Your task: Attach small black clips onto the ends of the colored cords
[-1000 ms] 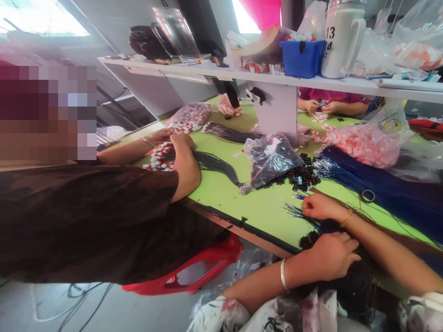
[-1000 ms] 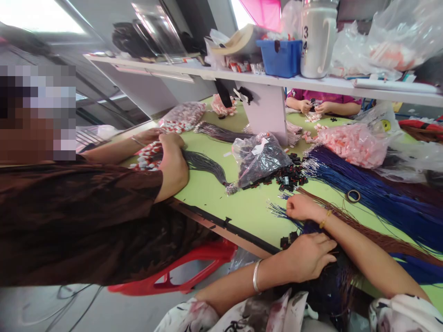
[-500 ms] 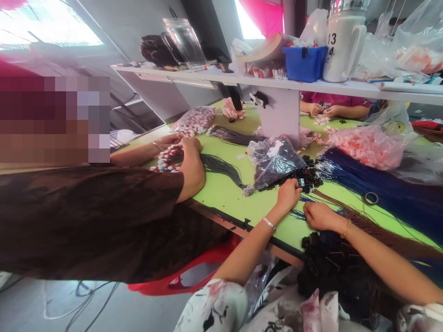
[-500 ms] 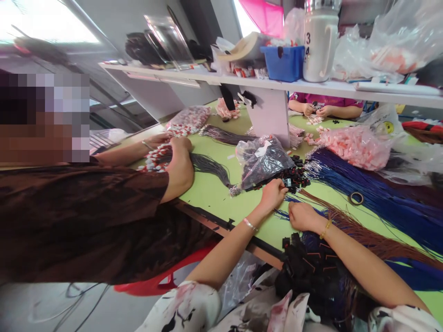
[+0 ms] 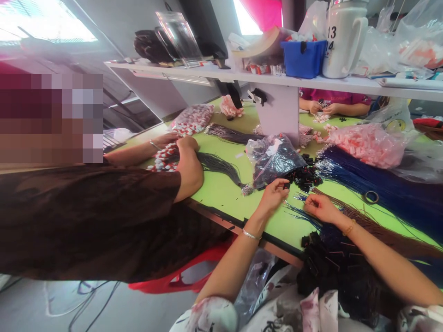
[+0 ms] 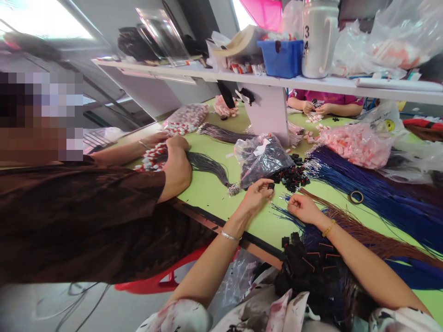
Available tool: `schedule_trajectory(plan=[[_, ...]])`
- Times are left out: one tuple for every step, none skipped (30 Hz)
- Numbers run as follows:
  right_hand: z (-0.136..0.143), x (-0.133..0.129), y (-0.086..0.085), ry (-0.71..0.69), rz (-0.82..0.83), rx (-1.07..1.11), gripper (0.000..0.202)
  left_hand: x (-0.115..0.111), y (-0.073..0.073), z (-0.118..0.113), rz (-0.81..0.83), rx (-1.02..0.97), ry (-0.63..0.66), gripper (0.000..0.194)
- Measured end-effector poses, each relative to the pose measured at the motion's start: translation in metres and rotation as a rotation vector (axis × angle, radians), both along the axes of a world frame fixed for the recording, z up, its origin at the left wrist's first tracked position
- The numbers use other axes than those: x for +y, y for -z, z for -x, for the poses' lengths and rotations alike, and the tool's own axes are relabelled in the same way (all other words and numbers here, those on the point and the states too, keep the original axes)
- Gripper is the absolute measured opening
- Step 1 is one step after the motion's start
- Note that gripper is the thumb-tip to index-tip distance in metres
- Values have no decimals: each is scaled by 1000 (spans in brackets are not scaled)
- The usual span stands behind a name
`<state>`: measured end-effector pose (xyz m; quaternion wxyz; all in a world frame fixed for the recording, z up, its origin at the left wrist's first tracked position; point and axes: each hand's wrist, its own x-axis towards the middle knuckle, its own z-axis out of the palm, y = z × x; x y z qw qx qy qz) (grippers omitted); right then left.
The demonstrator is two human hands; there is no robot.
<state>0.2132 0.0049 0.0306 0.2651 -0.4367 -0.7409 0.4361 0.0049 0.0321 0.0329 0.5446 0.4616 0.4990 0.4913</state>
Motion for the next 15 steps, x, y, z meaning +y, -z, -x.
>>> schedule_trajectory(plan=[[1,-1,-1,3,21,41,18,-6,-2,-1,57,-109,48,35],[2,-1,-2,3,37,75,19,-12,-4,-3,111,-205,93,37],[3,-2,-4,0,45,100,20,-18,-6,-5,159,-285,133,37],[4,-4,-6,-3,47,117,21,-23,-6,-8,201,-356,161,36],[5,-5,-9,-4,47,130,22,-27,-7,-10,234,-417,176,33],[6,-6,-11,-6,48,139,23,-31,-7,-13,258,-468,187,31],[6,-7,-13,-6,50,142,24,-33,-6,-15,274,-507,194,29],[7,-8,-15,-5,52,142,24,-35,-6,-17,285,-539,199,27],[7,-8,-16,-3,53,140,24,-37,-5,-18,291,-568,206,27],[8,-9,-17,0,51,136,24,-38,-4,-20,296,-593,214,27],[8,-9,-17,4,44,128,24,-39,-4,-21,301,-613,222,26],[8,-9,-17,10,30,119,23,-40,-3,-22,308,-629,228,26],[8,-9,-17,18,10,106,23,-40,-2,-22,317,-639,230,26],[8,-9,-17,27,-15,89,22,-41,-1,-23,328,-645,232,25],[8,-9,-16,35,-42,68,21,-41,1,-23,337,-649,232,25]])
